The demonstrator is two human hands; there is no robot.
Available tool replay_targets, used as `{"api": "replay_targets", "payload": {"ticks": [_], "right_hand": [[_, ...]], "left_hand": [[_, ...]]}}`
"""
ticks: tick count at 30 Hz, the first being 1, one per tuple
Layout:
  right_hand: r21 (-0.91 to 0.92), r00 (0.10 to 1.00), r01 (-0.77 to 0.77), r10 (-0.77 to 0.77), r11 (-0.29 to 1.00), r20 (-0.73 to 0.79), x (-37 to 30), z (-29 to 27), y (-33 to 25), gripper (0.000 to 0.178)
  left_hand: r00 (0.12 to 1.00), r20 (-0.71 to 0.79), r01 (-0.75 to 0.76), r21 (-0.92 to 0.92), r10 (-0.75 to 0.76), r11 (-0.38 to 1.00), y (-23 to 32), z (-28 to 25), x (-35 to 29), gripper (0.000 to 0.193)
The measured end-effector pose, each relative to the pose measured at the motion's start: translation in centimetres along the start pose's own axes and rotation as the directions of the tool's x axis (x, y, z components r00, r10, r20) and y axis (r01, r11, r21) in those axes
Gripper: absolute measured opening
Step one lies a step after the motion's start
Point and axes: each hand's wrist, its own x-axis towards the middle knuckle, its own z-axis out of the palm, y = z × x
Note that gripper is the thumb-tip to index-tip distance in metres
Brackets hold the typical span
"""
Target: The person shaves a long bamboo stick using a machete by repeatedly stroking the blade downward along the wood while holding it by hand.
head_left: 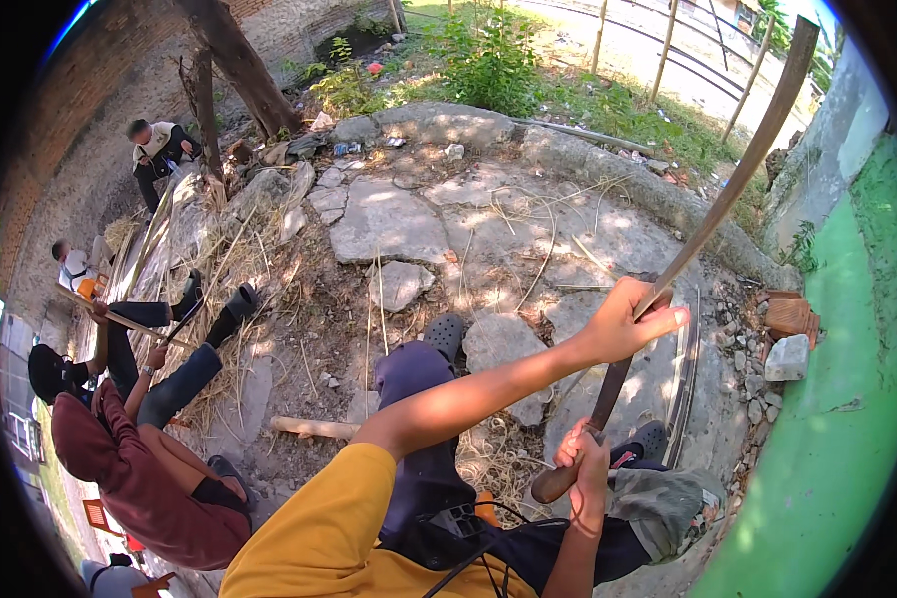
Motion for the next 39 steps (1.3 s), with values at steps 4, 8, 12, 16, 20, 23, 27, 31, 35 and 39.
{"api": "replay_targets", "payload": {"ticks": [4,8,12,16,20,23,27,31,35,39], "right_hand": [[0.0,0.998,0.019,-0.019,1.0,0.054,0.5,-0.5,0.9,0.008],[0.003,0.999,0.002,-0.002,1.0,0.032,0.3,-0.4,1.5,0.008],[-0.014,0.998,-0.012,0.013,1.0,0.058,1.9,-0.3,2.2,0.015],[-0.068,0.998,0.024,-0.02,0.997,0.068,2.0,0.2,1.5,0.02],[-0.099,0.99,0.118,-0.109,0.988,0.085,2.2,-0.3,2.1,0.019],[-0.064,0.993,0.068,-0.061,0.996,0.102,2.0,0.1,1.9,0.018],[-0.024,0.996,-0.023,0.025,0.999,0.09,2.1,0.4,1.7,0.015],[0.034,0.989,-0.117,0.114,0.993,0.092,3.5,-1.1,4.1,0.014],[0.055,0.983,-0.179,0.177,0.982,0.05,4.1,-2.5,5.6,0.016],[0.036,0.984,-0.177,0.176,0.984,0.03,4.2,-3.0,6.3,0.015]], "left_hand": [[0.992,0.028,0.126,-0.076,-0.124,0.989,0.4,0.6,-1.0,0.053],[0.986,-0.034,0.159,-0.058,-0.161,0.986,-0.9,1.7,-1.0,0.054],[0.973,-0.123,0.172,-0.17,-0.194,0.97,-1.8,0.7,-0.8,0.059],[0.973,-0.129,0.143,-0.316,-0.192,0.938,-1.4,0.2,-0.1,0.049],[0.966,-0.134,0.163,-0.348,-0.221,0.923,-1.0,0.9,0.0,0.047],[0.966,-0.156,0.145,-0.342,-0.208,0.929,-0.9,0.5,-0.2,0.046],[0.967,-0.165,0.134,-0.326,-0.196,0.936,-0.8,0.3,-0.3,0.045],[0.965,-0.161,0.144,-0.33,-0.206,0.933,-0.4,0.2,-0.5,0.044],[0.963,-0.163,0.152,-0.329,-0.214,0.932,-0.5,-0.4,-0.4,0.045],[0.962,-0.155,0.174,-0.288,-0.225,0.942,-0.3,-0.7,-0.4,0.045]]}}
